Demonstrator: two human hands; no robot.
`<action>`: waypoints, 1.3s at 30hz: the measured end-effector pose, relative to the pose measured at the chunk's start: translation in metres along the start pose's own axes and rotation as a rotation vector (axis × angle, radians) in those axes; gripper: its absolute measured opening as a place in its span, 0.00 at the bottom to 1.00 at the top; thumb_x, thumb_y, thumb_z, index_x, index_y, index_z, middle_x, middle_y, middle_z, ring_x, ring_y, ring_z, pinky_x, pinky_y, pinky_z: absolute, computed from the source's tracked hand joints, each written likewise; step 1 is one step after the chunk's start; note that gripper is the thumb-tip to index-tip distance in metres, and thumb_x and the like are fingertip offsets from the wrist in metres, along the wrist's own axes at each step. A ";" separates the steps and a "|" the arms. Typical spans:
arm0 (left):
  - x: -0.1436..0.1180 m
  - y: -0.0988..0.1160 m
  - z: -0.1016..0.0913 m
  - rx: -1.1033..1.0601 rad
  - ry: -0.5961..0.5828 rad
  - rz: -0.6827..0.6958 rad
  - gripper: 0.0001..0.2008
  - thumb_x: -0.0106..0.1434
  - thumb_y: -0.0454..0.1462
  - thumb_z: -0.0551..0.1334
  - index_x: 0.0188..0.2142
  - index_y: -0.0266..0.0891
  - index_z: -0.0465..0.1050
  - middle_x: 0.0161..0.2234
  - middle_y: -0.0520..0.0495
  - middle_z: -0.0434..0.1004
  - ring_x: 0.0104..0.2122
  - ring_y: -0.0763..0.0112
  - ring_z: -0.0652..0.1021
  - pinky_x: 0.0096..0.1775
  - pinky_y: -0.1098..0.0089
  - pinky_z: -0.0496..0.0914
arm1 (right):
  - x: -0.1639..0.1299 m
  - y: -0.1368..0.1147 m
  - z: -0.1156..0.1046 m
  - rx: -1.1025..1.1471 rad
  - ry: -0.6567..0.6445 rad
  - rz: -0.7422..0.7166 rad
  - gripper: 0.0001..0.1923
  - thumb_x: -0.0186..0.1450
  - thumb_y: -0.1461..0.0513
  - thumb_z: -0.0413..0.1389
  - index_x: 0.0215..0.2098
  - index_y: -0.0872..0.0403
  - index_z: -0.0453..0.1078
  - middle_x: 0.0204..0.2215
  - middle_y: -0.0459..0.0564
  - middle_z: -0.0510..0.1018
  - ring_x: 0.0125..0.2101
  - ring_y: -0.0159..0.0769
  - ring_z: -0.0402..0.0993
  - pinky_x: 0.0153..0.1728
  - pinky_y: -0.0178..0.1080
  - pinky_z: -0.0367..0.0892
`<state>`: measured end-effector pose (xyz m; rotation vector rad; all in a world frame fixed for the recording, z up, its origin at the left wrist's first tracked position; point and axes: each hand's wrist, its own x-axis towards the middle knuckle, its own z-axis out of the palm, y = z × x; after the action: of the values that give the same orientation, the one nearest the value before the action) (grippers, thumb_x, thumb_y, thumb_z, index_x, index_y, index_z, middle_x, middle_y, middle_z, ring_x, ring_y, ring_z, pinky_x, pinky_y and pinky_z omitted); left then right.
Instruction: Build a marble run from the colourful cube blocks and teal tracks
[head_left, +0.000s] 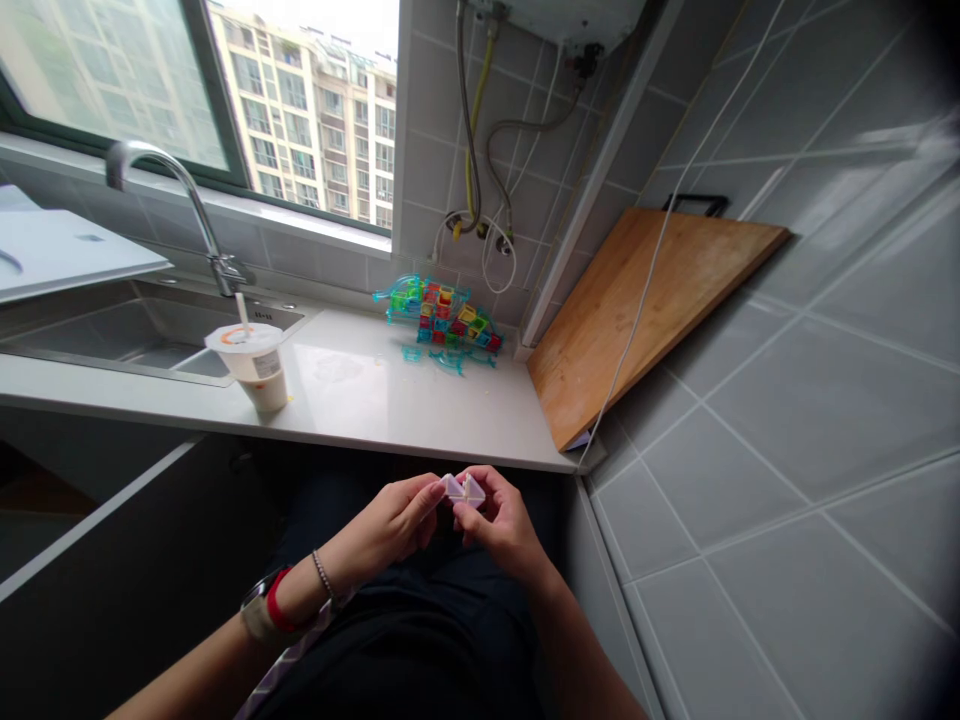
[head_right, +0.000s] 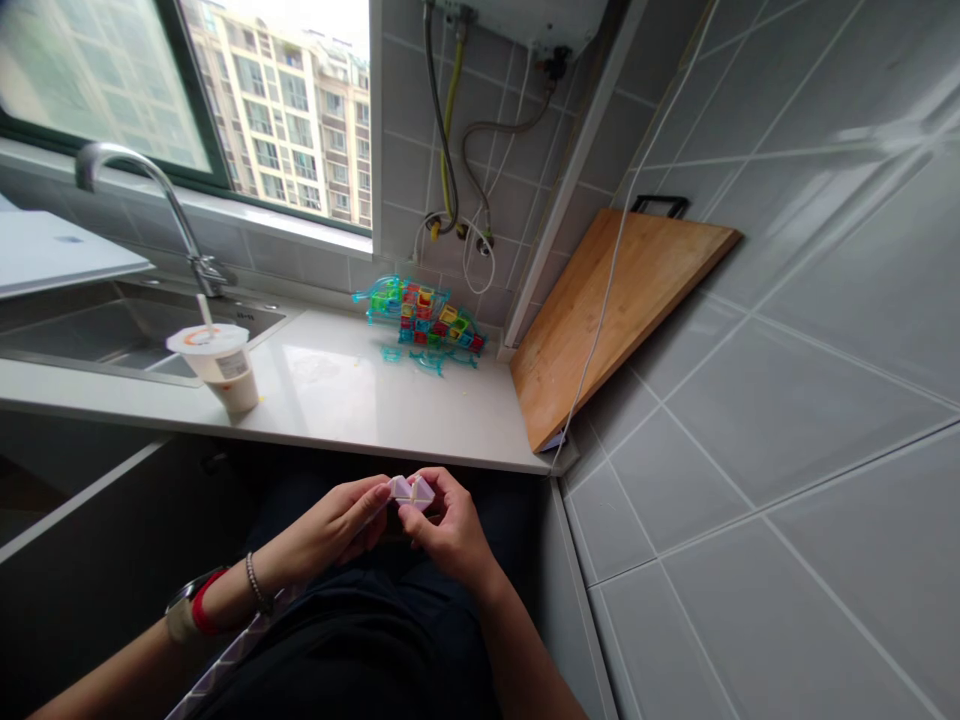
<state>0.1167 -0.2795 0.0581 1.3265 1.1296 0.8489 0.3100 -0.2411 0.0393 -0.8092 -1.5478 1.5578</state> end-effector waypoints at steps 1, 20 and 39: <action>0.000 -0.001 -0.001 -0.005 -0.014 -0.006 0.26 0.70 0.58 0.52 0.34 0.37 0.67 0.22 0.54 0.67 0.16 0.80 0.63 0.18 0.78 0.54 | 0.000 0.001 0.000 0.006 -0.004 0.002 0.19 0.62 0.56 0.65 0.47 0.54 0.71 0.31 0.45 0.75 0.27 0.30 0.71 0.23 0.30 0.71; 0.000 -0.013 -0.003 -0.142 -0.097 0.003 0.22 0.70 0.56 0.55 0.38 0.39 0.66 0.19 0.59 0.62 0.13 0.82 0.60 0.15 0.79 0.51 | 0.013 0.008 -0.006 0.329 -0.014 0.001 0.22 0.62 0.52 0.65 0.48 0.57 0.75 0.28 0.46 0.73 0.25 0.28 0.67 0.20 0.29 0.66; -0.005 -0.005 0.002 -0.420 -0.264 -0.273 0.26 0.68 0.59 0.54 0.41 0.38 0.69 0.21 0.55 0.66 0.11 0.82 0.58 0.13 0.79 0.52 | 0.011 -0.020 -0.019 -0.269 -0.137 -0.330 0.21 0.59 0.54 0.70 0.49 0.53 0.80 0.42 0.51 0.72 0.37 0.34 0.73 0.39 0.37 0.72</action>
<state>0.1161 -0.2856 0.0534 0.8816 0.8427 0.6423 0.3232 -0.2230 0.0588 -0.5600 -1.9109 1.2015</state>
